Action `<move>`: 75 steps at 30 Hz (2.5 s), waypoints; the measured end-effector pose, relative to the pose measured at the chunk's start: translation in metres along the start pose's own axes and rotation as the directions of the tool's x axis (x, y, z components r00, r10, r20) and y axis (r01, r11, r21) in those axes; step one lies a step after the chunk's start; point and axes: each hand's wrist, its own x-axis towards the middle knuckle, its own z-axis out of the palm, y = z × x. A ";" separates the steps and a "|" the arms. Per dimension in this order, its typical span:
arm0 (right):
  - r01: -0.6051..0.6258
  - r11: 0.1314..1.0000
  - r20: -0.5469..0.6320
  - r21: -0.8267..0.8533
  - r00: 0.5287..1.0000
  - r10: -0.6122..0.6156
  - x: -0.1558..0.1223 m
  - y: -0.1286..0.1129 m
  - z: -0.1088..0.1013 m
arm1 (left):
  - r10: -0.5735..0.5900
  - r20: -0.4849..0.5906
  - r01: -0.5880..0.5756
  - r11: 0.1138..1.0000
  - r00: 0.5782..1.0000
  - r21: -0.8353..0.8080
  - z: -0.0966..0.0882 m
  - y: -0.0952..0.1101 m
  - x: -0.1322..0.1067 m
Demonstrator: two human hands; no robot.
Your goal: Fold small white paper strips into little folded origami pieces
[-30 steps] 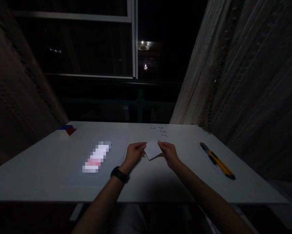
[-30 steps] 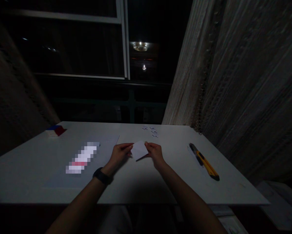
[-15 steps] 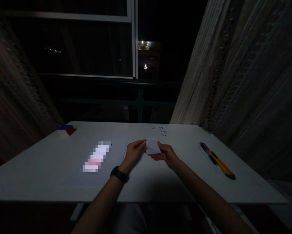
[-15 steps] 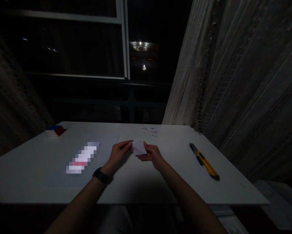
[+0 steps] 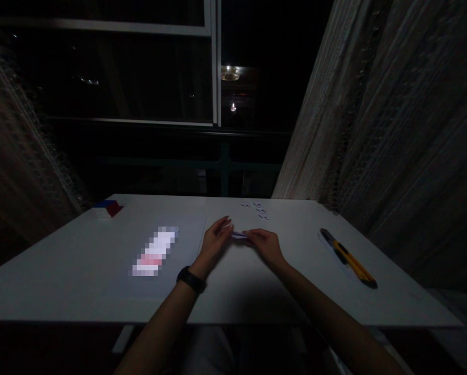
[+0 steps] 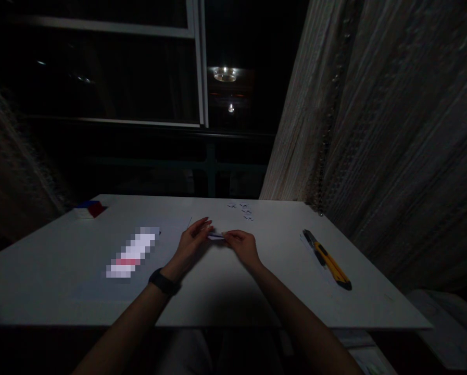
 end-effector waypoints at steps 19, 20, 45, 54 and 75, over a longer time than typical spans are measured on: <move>-0.005 0.999 0.035 0.033 0.999 0.004 -0.003 -0.009 -0.001 | -0.128 0.044 0.135 0.965 0.991 -0.225 0.003 -0.004 -0.001; 0.001 0.999 0.047 0.049 0.999 -0.004 -0.003 -0.008 -0.002 | -0.127 0.040 0.133 0.967 0.991 -0.217 0.003 -0.004 -0.001; -0.040 0.992 0.005 0.117 0.999 0.040 0.006 0.012 -0.005 | -0.087 0.096 0.089 0.996 0.992 -0.009 0.006 0.001 -0.006; -0.116 0.966 0.042 0.230 0.993 0.109 0.002 0.011 -0.004 | -0.143 0.083 0.146 0.989 0.986 -0.028 0.002 -0.007 -0.004; 0.219 0.976 0.409 -0.011 0.891 -0.196 -0.006 0.001 -0.001 | -0.260 -0.014 0.256 0.957 0.965 -0.139 -0.005 0.001 -0.004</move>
